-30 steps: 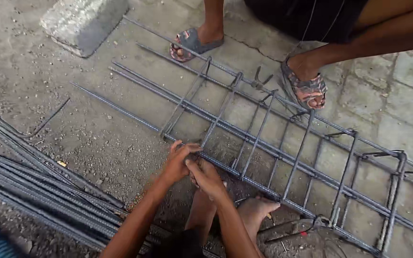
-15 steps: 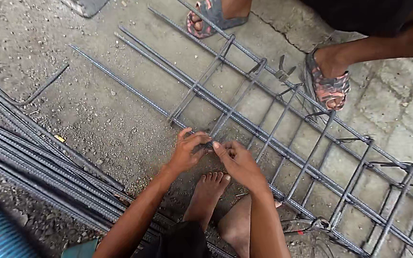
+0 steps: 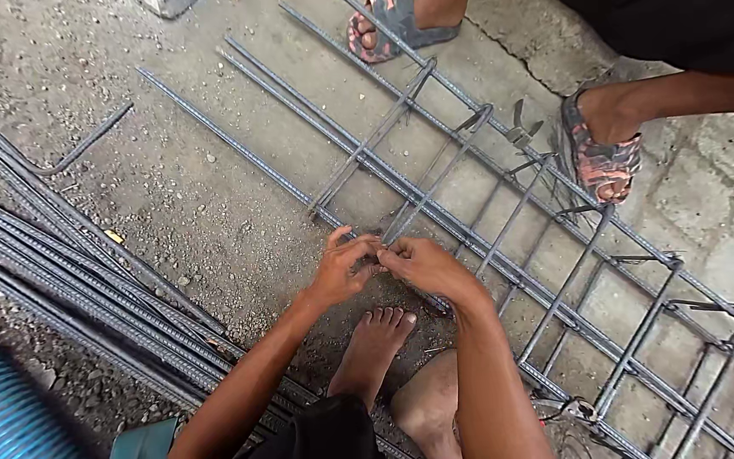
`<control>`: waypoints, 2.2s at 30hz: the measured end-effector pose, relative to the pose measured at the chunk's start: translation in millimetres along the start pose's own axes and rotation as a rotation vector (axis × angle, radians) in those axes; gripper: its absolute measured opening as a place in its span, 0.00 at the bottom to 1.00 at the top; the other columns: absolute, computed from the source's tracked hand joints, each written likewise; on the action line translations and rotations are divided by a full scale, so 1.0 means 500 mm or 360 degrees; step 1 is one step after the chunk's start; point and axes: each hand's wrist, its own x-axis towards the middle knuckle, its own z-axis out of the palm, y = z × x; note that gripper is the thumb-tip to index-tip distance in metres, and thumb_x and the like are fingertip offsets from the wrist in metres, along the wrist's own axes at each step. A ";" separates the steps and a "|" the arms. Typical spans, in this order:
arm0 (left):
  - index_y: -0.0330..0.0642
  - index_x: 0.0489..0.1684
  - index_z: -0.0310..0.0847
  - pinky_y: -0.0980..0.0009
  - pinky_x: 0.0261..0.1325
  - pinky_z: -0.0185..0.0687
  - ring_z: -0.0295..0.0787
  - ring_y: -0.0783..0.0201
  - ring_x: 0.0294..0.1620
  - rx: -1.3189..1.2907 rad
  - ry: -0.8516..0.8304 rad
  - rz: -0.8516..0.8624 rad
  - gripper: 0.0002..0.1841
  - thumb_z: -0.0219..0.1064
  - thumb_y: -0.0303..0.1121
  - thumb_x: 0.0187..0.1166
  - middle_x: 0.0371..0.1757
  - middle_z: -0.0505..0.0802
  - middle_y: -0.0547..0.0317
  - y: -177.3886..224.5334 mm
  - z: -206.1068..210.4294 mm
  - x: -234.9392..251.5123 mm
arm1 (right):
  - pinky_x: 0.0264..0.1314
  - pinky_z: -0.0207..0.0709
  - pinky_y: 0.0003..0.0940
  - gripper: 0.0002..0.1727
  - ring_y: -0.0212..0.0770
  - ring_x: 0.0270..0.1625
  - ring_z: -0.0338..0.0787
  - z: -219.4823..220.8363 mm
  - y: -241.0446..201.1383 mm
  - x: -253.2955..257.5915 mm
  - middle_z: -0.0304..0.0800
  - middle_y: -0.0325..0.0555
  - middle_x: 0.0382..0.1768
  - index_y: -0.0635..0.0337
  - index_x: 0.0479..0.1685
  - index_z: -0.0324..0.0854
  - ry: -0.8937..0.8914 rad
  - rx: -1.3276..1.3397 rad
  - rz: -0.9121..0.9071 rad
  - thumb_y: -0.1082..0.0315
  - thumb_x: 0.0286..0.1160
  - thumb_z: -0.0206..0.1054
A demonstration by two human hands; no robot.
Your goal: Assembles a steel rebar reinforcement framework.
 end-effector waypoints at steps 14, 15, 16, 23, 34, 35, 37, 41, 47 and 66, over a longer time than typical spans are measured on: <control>0.41 0.47 0.92 0.50 0.90 0.52 0.89 0.69 0.67 0.0048 -0.0195 -0.0031 0.10 0.73 0.37 0.78 0.55 0.97 0.59 0.004 -0.026 0.012 | 0.31 0.71 0.20 0.14 0.24 0.25 0.76 -0.022 0.028 -0.006 0.81 0.33 0.26 0.59 0.48 0.82 -0.0223 0.0236 -0.0191 0.60 0.93 0.56; 0.41 0.48 0.93 0.50 0.90 0.53 0.89 0.70 0.67 0.0037 -0.0241 -0.0034 0.10 0.72 0.37 0.79 0.56 0.97 0.60 0.004 -0.032 0.016 | 0.32 0.71 0.21 0.14 0.24 0.25 0.76 -0.019 0.034 -0.009 0.81 0.33 0.27 0.58 0.49 0.82 -0.0214 0.0228 -0.0192 0.58 0.93 0.55; 0.42 0.49 0.93 0.50 0.90 0.54 0.89 0.69 0.67 0.0021 -0.0277 -0.0032 0.11 0.71 0.37 0.80 0.56 0.97 0.60 0.005 -0.037 0.020 | 0.33 0.72 0.22 0.15 0.25 0.26 0.77 -0.015 0.040 -0.012 0.81 0.33 0.28 0.57 0.50 0.81 -0.0199 0.0217 -0.0193 0.57 0.94 0.54; 0.40 0.46 0.94 0.49 0.90 0.54 0.89 0.66 0.67 0.0044 -0.0337 0.0033 0.11 0.66 0.34 0.84 0.55 0.97 0.58 0.010 -0.047 0.030 | 0.41 0.76 0.37 0.19 0.35 0.32 0.81 0.032 0.051 -0.028 0.81 0.39 0.30 0.55 0.52 0.81 0.0077 -0.0007 -0.0152 0.53 0.96 0.48; 0.36 0.40 0.89 0.50 0.90 0.60 0.89 0.61 0.66 -0.0052 -0.0244 -0.0113 0.05 0.70 0.29 0.79 0.51 0.95 0.54 0.035 -0.061 0.037 | 0.50 0.85 0.55 0.21 0.60 0.46 0.95 0.155 0.044 -0.047 0.94 0.59 0.45 0.61 0.61 0.84 0.0841 -0.0500 -0.0183 0.58 0.95 0.49; 0.36 0.38 0.89 0.52 0.88 0.64 0.90 0.62 0.64 -0.0059 -0.0236 -0.0126 0.05 0.71 0.29 0.78 0.48 0.95 0.54 0.037 -0.063 0.040 | 0.49 0.85 0.55 0.20 0.60 0.47 0.95 0.159 0.042 -0.047 0.94 0.59 0.45 0.62 0.60 0.84 0.0853 -0.0521 -0.0175 0.59 0.95 0.49; 0.37 0.36 0.89 0.56 0.82 0.73 0.90 0.63 0.59 -0.0045 -0.0270 -0.0158 0.05 0.72 0.29 0.77 0.45 0.93 0.55 0.044 -0.067 0.050 | 0.50 0.86 0.54 0.20 0.59 0.47 0.96 0.170 0.038 -0.048 0.94 0.59 0.45 0.62 0.59 0.84 0.0883 -0.0555 -0.0159 0.60 0.94 0.49; 0.40 0.34 0.90 0.67 0.54 0.83 0.86 0.64 0.46 0.0119 -0.0487 -0.0177 0.06 0.71 0.31 0.77 0.40 0.88 0.57 0.066 -0.075 0.088 | 0.45 0.87 0.52 0.17 0.59 0.44 0.96 0.203 0.025 -0.041 0.94 0.59 0.42 0.66 0.58 0.85 0.1037 -0.0562 -0.0158 0.66 0.90 0.53; 0.40 0.29 0.87 0.63 0.52 0.82 0.85 0.59 0.44 0.0271 -0.0792 0.0001 0.05 0.69 0.28 0.75 0.36 0.87 0.56 0.085 -0.079 0.141 | 0.43 0.86 0.52 0.18 0.57 0.42 0.96 0.208 -0.008 -0.035 0.94 0.57 0.37 0.67 0.51 0.86 0.1042 -0.0521 0.0037 0.61 0.88 0.57; 0.39 0.45 0.83 0.76 0.40 0.82 0.87 0.74 0.33 -0.0451 0.0067 -0.1100 0.09 0.59 0.34 0.89 0.33 0.92 0.65 0.083 -0.131 -0.019 | 0.07 0.57 0.17 0.28 0.24 0.05 0.64 0.199 -0.050 -0.013 0.66 0.34 0.06 0.62 0.28 0.73 0.0818 0.2233 0.0251 0.56 0.98 0.40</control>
